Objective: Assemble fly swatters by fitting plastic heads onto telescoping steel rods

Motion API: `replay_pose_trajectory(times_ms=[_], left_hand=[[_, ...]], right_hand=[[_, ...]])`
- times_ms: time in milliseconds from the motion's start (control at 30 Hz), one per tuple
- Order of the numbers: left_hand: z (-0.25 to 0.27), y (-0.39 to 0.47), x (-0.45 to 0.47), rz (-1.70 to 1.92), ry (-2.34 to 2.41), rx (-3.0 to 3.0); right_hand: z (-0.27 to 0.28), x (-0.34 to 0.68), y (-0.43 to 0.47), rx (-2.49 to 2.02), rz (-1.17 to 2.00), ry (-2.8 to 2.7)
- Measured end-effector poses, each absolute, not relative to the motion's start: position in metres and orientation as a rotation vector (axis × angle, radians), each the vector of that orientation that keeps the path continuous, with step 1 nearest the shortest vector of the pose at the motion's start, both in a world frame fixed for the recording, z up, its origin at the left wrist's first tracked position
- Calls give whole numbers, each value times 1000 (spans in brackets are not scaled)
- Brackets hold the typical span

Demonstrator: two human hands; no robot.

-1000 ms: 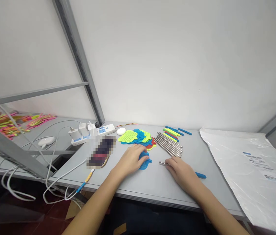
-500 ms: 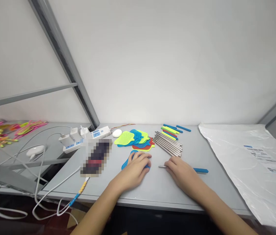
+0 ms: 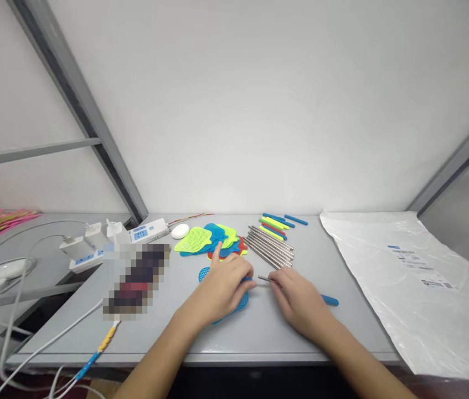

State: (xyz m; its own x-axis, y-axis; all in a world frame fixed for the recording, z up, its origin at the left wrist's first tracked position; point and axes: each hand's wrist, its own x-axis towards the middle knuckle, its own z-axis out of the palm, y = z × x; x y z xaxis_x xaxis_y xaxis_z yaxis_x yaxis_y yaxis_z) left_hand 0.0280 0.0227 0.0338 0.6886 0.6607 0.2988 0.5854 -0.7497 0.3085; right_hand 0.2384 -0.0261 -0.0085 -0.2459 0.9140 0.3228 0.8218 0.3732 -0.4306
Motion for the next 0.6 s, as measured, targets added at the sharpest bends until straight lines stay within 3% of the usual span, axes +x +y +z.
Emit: replay_pose_trajectory(times_ms=[600], left_hand=[[37, 42, 29, 424, 933, 2430]], right_hand=[[-9, 240, -25, -1416, 98, -2192]])
